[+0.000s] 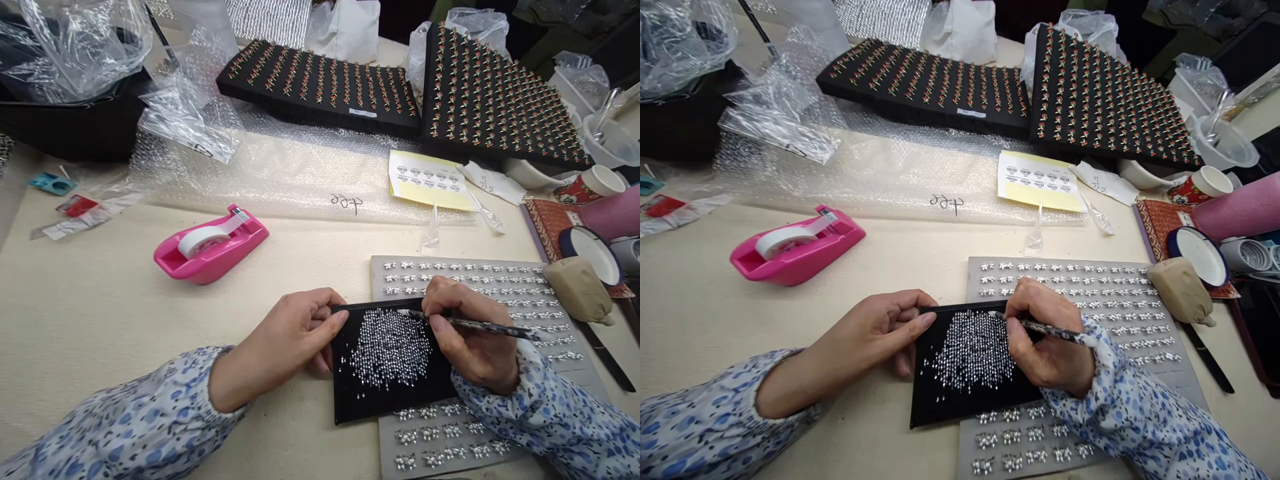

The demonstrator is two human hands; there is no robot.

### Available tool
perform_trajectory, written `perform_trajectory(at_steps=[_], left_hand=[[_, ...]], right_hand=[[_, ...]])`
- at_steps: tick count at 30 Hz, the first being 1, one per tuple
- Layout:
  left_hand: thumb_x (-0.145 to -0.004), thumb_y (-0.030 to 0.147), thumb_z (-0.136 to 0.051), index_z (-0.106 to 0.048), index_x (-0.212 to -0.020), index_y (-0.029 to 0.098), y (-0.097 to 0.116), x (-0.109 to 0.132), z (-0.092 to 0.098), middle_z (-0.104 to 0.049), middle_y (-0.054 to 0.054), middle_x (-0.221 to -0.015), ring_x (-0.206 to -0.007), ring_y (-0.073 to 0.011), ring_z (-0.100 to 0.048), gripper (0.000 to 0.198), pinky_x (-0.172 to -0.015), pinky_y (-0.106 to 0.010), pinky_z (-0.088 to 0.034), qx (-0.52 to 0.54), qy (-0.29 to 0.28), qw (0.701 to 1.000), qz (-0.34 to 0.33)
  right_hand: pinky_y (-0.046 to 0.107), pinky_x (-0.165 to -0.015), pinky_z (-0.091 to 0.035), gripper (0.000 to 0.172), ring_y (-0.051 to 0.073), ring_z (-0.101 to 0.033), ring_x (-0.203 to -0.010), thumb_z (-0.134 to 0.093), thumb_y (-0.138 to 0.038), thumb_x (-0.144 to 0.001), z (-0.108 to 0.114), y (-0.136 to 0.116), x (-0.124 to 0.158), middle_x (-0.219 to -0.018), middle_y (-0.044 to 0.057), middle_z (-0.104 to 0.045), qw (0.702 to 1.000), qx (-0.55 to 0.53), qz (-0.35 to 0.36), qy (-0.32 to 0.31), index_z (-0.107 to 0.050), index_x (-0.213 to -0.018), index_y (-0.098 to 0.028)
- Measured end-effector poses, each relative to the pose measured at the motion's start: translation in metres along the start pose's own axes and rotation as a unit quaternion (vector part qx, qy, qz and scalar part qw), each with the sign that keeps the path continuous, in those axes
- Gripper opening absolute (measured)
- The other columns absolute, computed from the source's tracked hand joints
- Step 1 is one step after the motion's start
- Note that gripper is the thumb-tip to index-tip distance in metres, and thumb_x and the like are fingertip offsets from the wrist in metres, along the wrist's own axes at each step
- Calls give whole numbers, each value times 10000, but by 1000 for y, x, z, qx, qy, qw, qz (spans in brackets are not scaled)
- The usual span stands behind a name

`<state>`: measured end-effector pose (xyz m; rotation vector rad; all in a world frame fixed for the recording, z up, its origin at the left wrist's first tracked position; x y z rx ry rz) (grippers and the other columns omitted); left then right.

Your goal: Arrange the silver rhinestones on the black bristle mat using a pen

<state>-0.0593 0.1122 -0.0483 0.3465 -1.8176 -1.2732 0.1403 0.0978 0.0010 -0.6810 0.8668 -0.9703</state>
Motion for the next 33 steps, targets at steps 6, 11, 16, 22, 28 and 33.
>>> perform_trajectory(at_steps=[6,11,16,22,28,33], left_hand=[[-874,344,-483,-500,-903,140,1,1,0,-578,19,-586,-455,-104,-598,206,-413,-144,-498,-1,1,1000,3],[-872,340,-485,-497,-904,138,1,1,-1,-582,15,-589,-458,-105,-599,205,-412,-143,-496,4,-3,1000,6],[-875,346,-481,-495,-907,139,1,2,0,-587,12,-589,-456,-108,-600,210,-410,-146,-489,-4,-1,1000,6],[-881,350,-473,-499,-912,140,1,1,0,-582,13,-597,-469,-113,-603,214,-420,-157,-498,-8,-2,1000,-1],[-875,350,-477,-497,-895,137,3,0,0,-578,13,-588,-458,-109,-600,215,-413,-147,-493,-8,-2,1000,1],[-877,346,-476,-500,-892,140,3,1,1,-572,20,-589,-457,-104,-598,208,-412,-144,-492,-10,1,1000,1]], right_hand=[[331,-559,-418,148,136,-501,-618,-501,-72,-715,1,-1,0,-680,16,-517,999,-1,1,39,-551,-804,-180],[315,-601,-440,160,139,-541,-681,-529,-69,-728,1,0,-3,-737,18,-570,994,92,-7,53,-565,-827,-190],[311,-648,-455,161,140,-558,-723,-533,-73,-728,0,0,-5,-764,17,-575,993,111,-6,38,-552,-838,-188],[320,-654,-457,165,145,-553,-732,-528,-76,-722,0,0,-5,-775,21,-564,993,112,-11,24,-532,-844,-188],[332,-657,-464,175,149,-548,-729,-528,-81,-711,-1,1,-5,-776,21,-554,995,99,-21,11,-524,-847,-191],[329,-646,-464,160,149,-546,-722,-522,-88,-713,-1,2,-5,-772,22,-555,994,104,-26,8,-520,-832,-195]])
Point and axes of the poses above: each hand's wrist, its own x-axis away from the middle knuckle, its own z-axis out of the back of the hand, y = z × x, the point moved 4 cm from there along -x, towards the middle knuckle
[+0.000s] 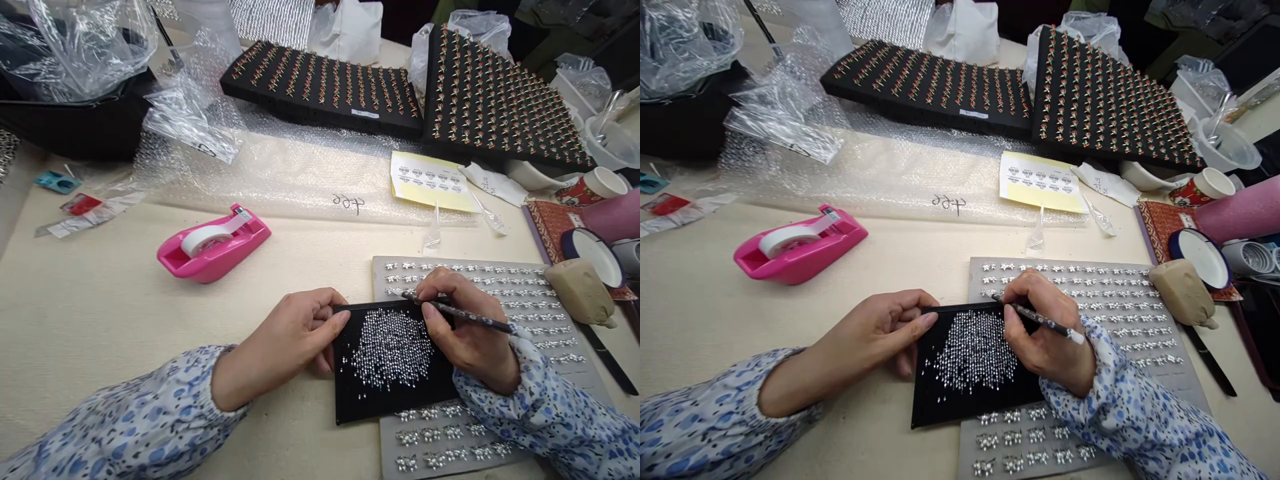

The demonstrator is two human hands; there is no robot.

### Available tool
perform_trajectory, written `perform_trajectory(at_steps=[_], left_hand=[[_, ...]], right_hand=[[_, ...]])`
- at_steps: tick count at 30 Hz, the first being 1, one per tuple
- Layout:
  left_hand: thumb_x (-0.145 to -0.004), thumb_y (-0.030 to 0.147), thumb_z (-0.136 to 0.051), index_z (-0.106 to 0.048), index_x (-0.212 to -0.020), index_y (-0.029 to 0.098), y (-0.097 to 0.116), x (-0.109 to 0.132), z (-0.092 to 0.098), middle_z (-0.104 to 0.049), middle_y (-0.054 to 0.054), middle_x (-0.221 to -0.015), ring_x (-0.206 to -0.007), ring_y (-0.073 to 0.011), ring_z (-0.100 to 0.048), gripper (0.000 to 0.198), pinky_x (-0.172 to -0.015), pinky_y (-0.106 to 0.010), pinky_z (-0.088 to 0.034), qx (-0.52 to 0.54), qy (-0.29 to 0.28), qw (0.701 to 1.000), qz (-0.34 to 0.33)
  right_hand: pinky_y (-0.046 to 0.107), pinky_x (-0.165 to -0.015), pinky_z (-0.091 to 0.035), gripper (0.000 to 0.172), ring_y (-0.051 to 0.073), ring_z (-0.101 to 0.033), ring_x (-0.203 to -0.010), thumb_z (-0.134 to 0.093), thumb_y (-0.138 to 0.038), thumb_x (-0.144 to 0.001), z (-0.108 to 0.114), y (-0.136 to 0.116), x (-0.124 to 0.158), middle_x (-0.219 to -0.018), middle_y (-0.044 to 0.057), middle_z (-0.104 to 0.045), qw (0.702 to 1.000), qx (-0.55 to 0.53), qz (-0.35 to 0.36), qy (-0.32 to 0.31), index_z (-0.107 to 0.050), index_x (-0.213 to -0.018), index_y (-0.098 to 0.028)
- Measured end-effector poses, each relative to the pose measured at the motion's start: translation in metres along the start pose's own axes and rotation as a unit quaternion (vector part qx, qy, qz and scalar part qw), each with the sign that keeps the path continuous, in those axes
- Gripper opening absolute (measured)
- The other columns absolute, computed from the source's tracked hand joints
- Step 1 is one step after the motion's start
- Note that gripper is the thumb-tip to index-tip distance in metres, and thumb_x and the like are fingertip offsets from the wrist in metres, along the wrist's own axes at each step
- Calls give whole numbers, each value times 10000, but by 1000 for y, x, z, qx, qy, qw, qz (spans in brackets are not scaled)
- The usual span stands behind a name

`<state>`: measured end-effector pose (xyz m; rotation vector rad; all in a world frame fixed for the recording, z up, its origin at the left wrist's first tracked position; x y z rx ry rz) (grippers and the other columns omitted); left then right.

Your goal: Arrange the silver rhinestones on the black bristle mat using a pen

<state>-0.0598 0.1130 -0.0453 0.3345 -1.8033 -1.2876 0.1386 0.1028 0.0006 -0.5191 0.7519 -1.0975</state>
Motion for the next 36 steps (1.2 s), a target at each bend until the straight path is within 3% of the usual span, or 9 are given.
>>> perform_trajectory(at_steps=[36], left_hand=[[-884,338,-478,-503,-901,138,-1,0,0,-580,17,-591,-461,-103,-601,202,-415,-141,-497,8,-3,1000,-5]], right_hand=[[336,-665,-444,169,152,-547,-738,-531,-66,-718,2,-1,-1,-777,27,-564,1000,-4,9,24,-534,-840,-183]])
Point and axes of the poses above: each hand's wrist, its own x-axis away from the middle knuckle, its own z-axis out of the back of the hand, y = z × x, the point moved 4 cm from there along -x, towards the middle knuckle
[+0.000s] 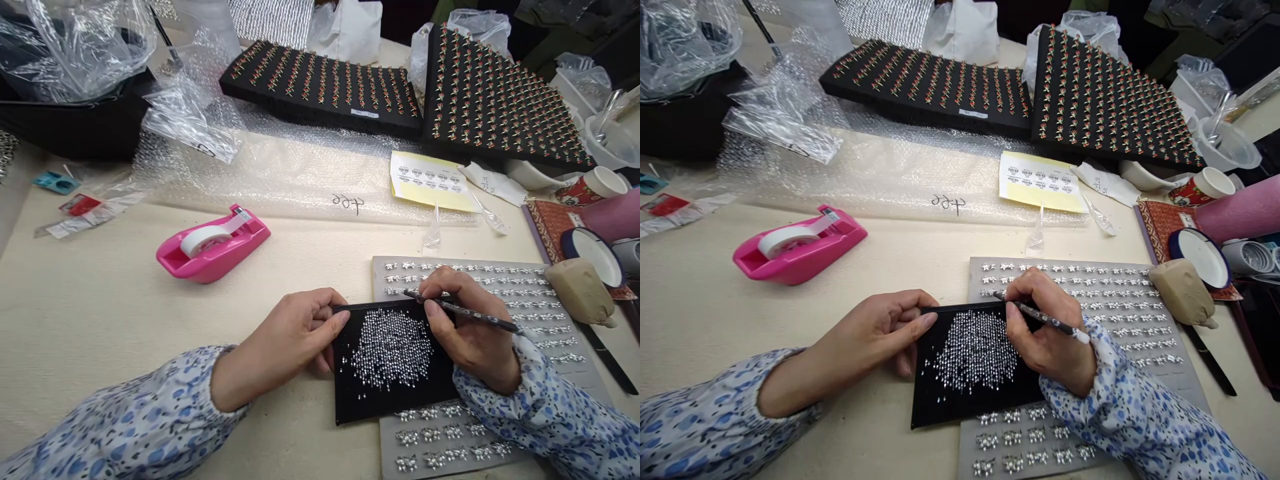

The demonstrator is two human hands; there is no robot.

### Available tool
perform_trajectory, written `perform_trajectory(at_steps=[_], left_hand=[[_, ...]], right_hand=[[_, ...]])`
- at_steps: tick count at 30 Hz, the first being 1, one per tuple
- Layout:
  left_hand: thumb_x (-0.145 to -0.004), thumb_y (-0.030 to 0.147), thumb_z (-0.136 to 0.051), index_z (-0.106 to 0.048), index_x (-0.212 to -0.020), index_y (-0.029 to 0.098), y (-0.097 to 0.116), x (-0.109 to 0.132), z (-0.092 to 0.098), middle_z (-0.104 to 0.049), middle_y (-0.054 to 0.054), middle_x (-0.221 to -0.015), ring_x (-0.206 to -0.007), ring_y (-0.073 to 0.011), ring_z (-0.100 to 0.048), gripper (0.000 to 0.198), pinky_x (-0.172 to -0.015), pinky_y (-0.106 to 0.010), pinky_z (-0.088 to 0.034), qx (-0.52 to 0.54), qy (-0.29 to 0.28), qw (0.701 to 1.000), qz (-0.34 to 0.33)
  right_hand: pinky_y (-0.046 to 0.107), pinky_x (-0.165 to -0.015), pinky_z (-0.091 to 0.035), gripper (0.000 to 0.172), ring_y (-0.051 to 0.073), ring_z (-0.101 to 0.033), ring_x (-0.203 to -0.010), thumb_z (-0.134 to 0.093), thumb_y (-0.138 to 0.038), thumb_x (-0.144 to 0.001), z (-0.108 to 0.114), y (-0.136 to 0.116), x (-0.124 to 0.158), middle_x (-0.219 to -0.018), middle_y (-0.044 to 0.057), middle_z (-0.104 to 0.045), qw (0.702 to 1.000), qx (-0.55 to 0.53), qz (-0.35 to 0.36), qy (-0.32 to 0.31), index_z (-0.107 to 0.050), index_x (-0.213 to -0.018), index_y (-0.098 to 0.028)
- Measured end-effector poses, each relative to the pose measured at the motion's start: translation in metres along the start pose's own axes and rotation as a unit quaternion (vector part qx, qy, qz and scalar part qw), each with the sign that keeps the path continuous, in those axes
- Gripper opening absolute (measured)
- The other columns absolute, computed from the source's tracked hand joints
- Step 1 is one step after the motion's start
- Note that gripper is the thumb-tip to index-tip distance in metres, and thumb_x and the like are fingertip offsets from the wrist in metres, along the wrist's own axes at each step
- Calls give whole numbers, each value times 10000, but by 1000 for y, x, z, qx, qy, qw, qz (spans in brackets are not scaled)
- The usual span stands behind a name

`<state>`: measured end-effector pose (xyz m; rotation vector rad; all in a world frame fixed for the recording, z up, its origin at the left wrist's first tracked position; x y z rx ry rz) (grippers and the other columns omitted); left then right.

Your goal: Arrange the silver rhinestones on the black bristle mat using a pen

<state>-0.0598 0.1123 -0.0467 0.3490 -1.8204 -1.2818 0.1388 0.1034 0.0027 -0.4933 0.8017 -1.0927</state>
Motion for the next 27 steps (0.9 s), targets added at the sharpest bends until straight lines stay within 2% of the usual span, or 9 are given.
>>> perform_trajectory(at_steps=[4,10,17,23,27], left_hand=[[-882,339,-481,-501,-900,138,0,-1,0,-582,18,-590,-457,-101,-601,203,-411,-136,-493,1,0,1000,0],[-877,340,-484,-500,-906,139,-1,0,1,-586,21,-588,-448,-103,-600,204,-403,-136,-486,-6,3,1000,3],[-873,326,-490,-503,-882,139,0,0,1,-559,40,-564,-435,-96,-592,187,-400,-132,-481,-11,8,1000,3],[-874,332,-484,-501,-880,136,3,-1,1,-563,34,-560,-432,-97,-589,197,-400,-132,-477,-19,7,1000,7],[-873,339,-485,-503,-900,136,2,-1,1,-574,28,-581,-443,-100,-592,205,-407,-141,-486,-17,6,1000,4]], right_hand=[[339,-634,-432,170,154,-538,-718,-520,-60,-719,3,0,2,-754,30,-552,999,-44,4,19,-551,-839,-176],[325,-536,-376,121,131,-467,-596,-489,-72,-713,3,1,7,-657,17,-486,992,-123,14,-12,-537,-775,-164],[312,-519,-361,119,126,-459,-587,-494,-66,-705,0,1,5,-645,11,-474,994,-107,10,-31,-533,-763,-162],[326,-567,-400,147,135,-510,-633,-502,-68,-723,6,1,5,-699,20,-531,994,-91,13,53,-559,-811,-170],[310,-581,-410,139,126,-519,-651,-520,-64,-733,3,3,3,-710,12,-548,999,-28,-9,33,-561,-804,-176]])
Point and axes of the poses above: each hand's wrist, its own x-axis away from the middle knuckle, its own z-axis out of the back of the hand, y = z × x, the point moved 4 cm from there along -x, towards the middle knuckle
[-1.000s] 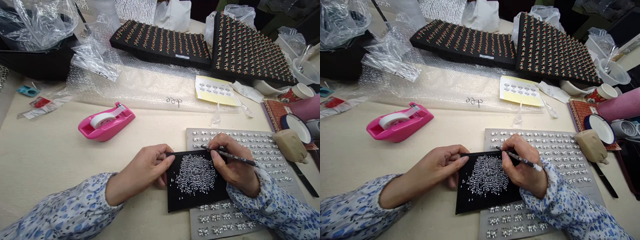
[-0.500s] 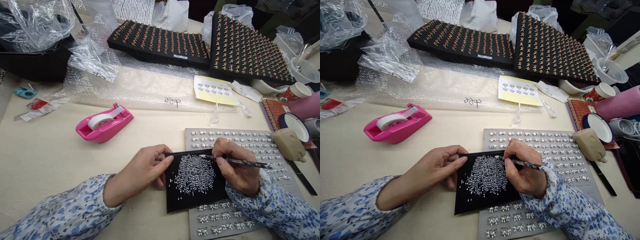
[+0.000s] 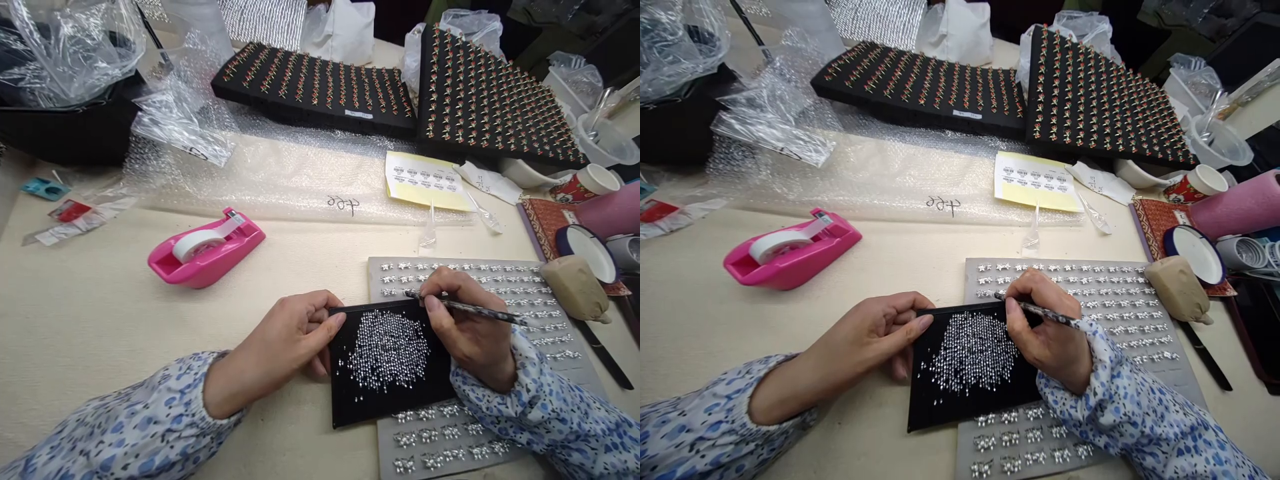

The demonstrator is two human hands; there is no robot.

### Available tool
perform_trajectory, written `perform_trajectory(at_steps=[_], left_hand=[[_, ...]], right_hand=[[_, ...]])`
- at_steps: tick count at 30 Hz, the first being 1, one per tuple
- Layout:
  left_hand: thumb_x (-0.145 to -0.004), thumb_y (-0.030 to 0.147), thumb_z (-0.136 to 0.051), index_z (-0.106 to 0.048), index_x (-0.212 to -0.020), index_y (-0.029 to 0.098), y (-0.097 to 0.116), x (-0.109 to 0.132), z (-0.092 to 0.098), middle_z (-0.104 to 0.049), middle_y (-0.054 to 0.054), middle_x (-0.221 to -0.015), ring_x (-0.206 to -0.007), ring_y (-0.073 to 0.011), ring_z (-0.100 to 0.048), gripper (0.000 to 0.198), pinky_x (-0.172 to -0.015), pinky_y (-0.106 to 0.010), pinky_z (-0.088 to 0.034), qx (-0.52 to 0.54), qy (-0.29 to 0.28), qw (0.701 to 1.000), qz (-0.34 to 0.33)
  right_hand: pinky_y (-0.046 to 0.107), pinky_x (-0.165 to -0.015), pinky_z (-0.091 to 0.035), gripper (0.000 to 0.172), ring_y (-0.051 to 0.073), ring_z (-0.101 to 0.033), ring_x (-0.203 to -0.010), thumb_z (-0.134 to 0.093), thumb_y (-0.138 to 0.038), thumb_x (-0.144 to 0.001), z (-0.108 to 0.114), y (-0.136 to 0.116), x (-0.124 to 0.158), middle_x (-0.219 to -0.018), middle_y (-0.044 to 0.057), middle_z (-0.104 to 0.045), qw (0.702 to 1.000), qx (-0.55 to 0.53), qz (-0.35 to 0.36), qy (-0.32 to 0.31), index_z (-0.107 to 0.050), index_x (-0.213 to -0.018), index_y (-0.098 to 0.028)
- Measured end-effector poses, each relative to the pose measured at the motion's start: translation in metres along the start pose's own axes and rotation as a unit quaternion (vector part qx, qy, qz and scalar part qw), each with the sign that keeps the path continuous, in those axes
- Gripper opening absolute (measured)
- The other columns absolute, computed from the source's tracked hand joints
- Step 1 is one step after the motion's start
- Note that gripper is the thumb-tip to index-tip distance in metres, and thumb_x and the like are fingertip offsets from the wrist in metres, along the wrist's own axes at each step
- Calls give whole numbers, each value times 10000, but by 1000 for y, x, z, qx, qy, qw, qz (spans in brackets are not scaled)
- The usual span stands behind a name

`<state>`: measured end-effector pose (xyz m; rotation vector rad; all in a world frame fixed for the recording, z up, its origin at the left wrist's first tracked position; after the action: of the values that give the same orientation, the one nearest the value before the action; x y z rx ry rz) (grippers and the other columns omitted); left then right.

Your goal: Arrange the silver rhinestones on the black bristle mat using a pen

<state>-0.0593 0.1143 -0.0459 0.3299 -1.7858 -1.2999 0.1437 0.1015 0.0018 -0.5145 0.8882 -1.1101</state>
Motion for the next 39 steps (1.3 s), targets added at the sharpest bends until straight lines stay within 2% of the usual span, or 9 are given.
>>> perform_trajectory(at_steps=[6,11,25,29,32,35,39], left_hand=[[-872,355,-485,-506,-905,140,-3,1,0,-571,28,-579,-442,-107,-596,219,-401,-145,-480,-9,1,1000,6],[-874,373,-477,-503,-932,150,-6,1,1,-557,36,-576,-444,-115,-600,232,-402,-157,-489,-11,4,1000,0],[-870,378,-472,-491,-915,147,-5,0,0,-558,32,-581,-442,-114,-600,236,-394,-154,-482,-10,0,1000,2],[-873,366,-473,-493,-917,145,-4,0,0,-564,27,-588,-447,-107,-598,226,-402,-145,-486,1,-4,1000,0],[-875,358,-478,-497,-914,143,-4,0,0,-562,27,-584,-444,-102,-595,219,-399,-136,-482,4,-4,1000,-3],[-876,352,-481,-501,-911,143,-5,0,0,-560,28,-580,-450,-104,-596,213,-403,-138,-486,4,-4,1000,-4],[-882,349,-475,-498,-913,141,-4,2,0,-576,19,-588,-454,-106,-600,211,-409,-143,-489,3,-4,1000,-1]], right_hand=[[308,-662,-450,139,136,-565,-740,-537,-87,-743,-3,0,-6,-774,13,-582,1000,30,0,6,-565,-840,-184],[280,-654,-461,122,119,-576,-721,-549,-101,-757,-6,2,-10,-772,3,-601,998,68,-3,6,-575,-839,-187],[299,-690,-472,126,134,-585,-758,-549,-104,-752,-6,3,-9,-795,10,-602,997,74,1,4,-571,-842,-188],[318,-679,-464,152,145,-577,-757,-549,-83,-739,-4,2,-8,-786,17,-596,998,54,2,22,-575,-844,-190],[328,-623,-457,161,151,-563,-715,-533,-76,-726,-1,1,-5,-751,22,-575,1000,-6,8,25,-572,-833,-190],[333,-562,-440,149,137,-520,-620,-506,-75,-708,0,-1,-2,-687,16,-534,996,-81,26,-5,-556,-795,-184],[329,-536,-416,145,125,-470,-576,-494,-59,-680,-2,-3,0,-642,7,-488,993,-96,42,-53,-532,-754,-177]])
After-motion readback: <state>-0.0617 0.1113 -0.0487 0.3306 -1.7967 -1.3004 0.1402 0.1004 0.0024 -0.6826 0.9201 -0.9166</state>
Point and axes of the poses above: each hand's wrist, its own x-axis away from the middle knuckle, its own z-axis out of the back of the hand, y = z × x, the point moved 4 cm from there along -x, towards the middle knuckle
